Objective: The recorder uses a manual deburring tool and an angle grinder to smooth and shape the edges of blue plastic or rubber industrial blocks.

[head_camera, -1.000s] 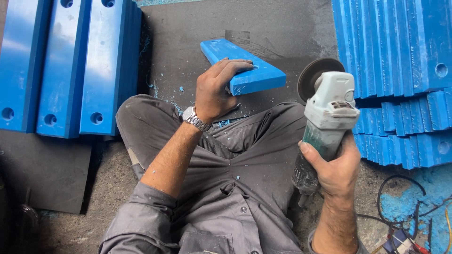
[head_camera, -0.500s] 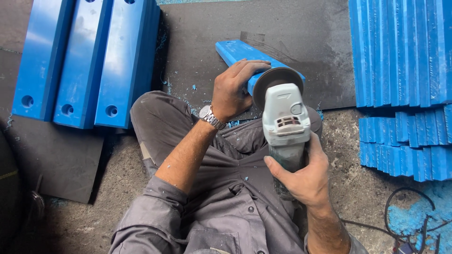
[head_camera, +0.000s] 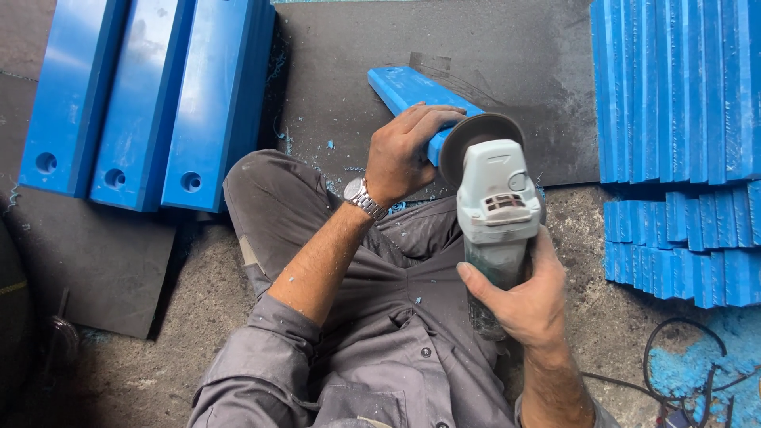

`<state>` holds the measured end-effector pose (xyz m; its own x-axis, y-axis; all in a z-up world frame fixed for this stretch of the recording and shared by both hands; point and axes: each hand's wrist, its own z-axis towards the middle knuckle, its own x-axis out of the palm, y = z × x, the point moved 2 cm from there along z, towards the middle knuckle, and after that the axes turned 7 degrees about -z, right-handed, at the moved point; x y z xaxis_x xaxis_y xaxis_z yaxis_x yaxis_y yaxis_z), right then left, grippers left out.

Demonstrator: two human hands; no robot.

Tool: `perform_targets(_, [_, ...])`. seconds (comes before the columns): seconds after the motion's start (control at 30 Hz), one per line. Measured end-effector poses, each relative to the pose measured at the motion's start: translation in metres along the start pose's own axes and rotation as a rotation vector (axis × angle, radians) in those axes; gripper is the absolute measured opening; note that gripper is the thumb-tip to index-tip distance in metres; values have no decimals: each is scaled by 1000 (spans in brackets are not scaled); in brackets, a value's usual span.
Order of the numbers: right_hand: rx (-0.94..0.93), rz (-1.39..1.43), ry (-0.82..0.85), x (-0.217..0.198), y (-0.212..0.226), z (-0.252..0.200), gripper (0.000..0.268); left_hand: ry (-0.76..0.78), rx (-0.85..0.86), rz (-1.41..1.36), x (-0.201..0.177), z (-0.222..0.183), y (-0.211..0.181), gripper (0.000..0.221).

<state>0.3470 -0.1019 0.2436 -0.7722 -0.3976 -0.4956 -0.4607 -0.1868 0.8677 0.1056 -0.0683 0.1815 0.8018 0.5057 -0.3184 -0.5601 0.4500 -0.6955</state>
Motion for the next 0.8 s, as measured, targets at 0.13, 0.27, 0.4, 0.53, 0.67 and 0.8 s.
perform_targets(0.13, [2,-26,35,1,-1,-2,74,-1,-15,-27,-2,-4,-1,49])
perform_targets(0.27, [36,39,-60,-22,-20,-6,70,3,-9,24,0,-7,2,53])
perform_targets(0.4, [56,147,-138,-41,-41,-14,66,10,-17,14,1,-11,1,52])
perform_targets(0.53, [111,196,-119,-51,-50,-35,66,32,-15,10,4,-25,-2,54])
perform_targets(0.67, [158,47,32,-45,-39,-54,77,67,11,37,14,-40,-6,53])
perform_targets(0.8, [221,16,145,-31,-26,-63,82,91,9,22,23,-48,-6,54])
